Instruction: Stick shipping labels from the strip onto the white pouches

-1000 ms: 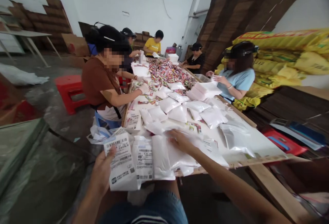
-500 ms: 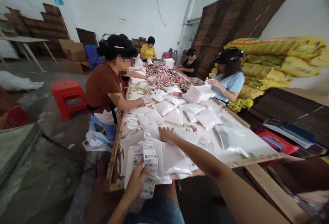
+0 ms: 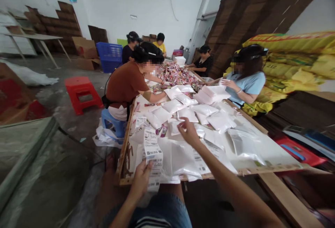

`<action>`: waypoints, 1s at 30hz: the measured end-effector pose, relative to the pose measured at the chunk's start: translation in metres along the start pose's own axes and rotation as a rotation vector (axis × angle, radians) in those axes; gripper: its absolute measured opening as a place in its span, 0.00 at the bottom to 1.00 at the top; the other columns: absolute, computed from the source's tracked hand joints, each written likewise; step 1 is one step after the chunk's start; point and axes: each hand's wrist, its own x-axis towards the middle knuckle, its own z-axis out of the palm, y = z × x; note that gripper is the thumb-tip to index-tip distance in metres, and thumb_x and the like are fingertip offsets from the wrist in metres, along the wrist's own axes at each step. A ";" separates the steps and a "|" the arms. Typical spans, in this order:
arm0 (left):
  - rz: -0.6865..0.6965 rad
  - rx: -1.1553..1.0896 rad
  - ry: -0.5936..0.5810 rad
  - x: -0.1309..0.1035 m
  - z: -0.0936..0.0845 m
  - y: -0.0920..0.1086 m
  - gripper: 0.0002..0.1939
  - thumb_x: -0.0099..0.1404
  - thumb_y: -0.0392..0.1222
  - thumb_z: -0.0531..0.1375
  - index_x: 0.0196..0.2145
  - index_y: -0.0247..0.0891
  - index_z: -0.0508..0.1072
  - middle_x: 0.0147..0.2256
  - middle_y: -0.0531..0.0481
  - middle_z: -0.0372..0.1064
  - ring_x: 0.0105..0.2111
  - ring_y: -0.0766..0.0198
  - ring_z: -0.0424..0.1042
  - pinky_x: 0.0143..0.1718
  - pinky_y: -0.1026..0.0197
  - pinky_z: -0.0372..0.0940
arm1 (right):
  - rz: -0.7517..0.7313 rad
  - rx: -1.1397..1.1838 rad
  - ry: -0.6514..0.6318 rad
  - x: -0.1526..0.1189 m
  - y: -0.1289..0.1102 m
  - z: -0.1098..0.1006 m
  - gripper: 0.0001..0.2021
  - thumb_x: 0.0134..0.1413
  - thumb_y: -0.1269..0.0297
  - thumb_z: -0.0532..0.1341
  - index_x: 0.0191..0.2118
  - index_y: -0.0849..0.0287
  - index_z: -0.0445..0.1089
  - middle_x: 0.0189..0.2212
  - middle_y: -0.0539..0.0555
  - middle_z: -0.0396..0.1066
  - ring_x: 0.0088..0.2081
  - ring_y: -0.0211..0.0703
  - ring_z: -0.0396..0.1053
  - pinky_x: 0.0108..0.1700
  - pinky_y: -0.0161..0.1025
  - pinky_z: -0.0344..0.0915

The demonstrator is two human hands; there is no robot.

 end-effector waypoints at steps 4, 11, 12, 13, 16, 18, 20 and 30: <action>0.069 0.076 0.014 -0.018 -0.002 0.030 0.18 0.50 0.41 0.68 0.40 0.34 0.76 0.45 0.42 0.75 0.53 0.48 0.66 0.56 0.54 0.58 | -0.228 0.534 -0.030 -0.076 -0.069 0.020 0.24 0.54 0.61 0.61 0.56 0.50 0.57 0.31 0.48 0.71 0.33 0.41 0.69 0.38 0.39 0.68; -0.404 -0.355 0.086 -0.033 -0.013 0.062 0.24 0.60 0.47 0.59 0.52 0.32 0.69 0.43 0.41 0.76 0.46 0.49 0.72 0.47 0.51 0.67 | -0.413 0.425 0.190 -0.107 -0.088 0.046 0.11 0.61 0.69 0.53 0.45 0.50 0.69 0.35 0.53 0.74 0.38 0.45 0.70 0.39 0.43 0.68; -0.457 -0.373 0.112 -0.034 -0.012 0.064 0.25 0.61 0.46 0.58 0.54 0.32 0.67 0.43 0.41 0.76 0.45 0.50 0.73 0.46 0.51 0.68 | -0.431 0.411 0.189 -0.109 -0.087 0.049 0.13 0.61 0.69 0.53 0.47 0.49 0.68 0.36 0.53 0.74 0.38 0.45 0.70 0.39 0.44 0.68; -0.509 -0.376 0.122 -0.035 -0.009 0.066 0.25 0.62 0.45 0.58 0.55 0.31 0.66 0.42 0.40 0.76 0.44 0.50 0.74 0.45 0.52 0.69 | -0.444 0.407 0.181 -0.111 -0.088 0.051 0.14 0.61 0.70 0.53 0.48 0.48 0.68 0.36 0.53 0.74 0.38 0.45 0.70 0.39 0.44 0.68; -0.640 -0.467 0.030 -0.038 -0.002 0.065 0.24 0.65 0.43 0.53 0.54 0.23 0.65 0.41 0.35 0.75 0.42 0.49 0.74 0.43 0.51 0.69 | -0.453 0.436 0.128 -0.123 -0.095 0.054 0.12 0.60 0.69 0.53 0.45 0.47 0.69 0.35 0.52 0.73 0.39 0.45 0.69 0.40 0.45 0.68; -0.675 -0.546 -0.038 -0.035 -0.002 0.061 0.24 0.66 0.43 0.50 0.54 0.22 0.65 0.41 0.34 0.75 0.42 0.48 0.75 0.43 0.51 0.69 | -0.429 0.471 0.119 -0.131 -0.102 0.043 0.08 0.59 0.67 0.56 0.39 0.48 0.70 0.35 0.52 0.70 0.41 0.46 0.68 0.41 0.45 0.68; -0.590 -0.539 0.030 -0.026 -0.011 0.057 0.23 0.66 0.41 0.51 0.55 0.23 0.65 0.41 0.34 0.75 0.39 0.50 0.75 0.40 0.52 0.70 | -0.386 0.554 0.118 -0.133 -0.103 0.019 0.05 0.58 0.65 0.56 0.35 0.51 0.70 0.35 0.53 0.68 0.41 0.46 0.67 0.41 0.44 0.67; -0.185 -0.332 0.395 -0.001 -0.079 0.052 0.13 0.64 0.32 0.54 0.46 0.32 0.70 0.34 0.45 0.77 0.30 0.61 0.76 0.31 0.57 0.73 | 0.012 0.321 0.376 -0.052 -0.013 0.023 0.17 0.48 0.48 0.61 0.36 0.57 0.65 0.31 0.57 0.68 0.35 0.53 0.67 0.38 0.50 0.65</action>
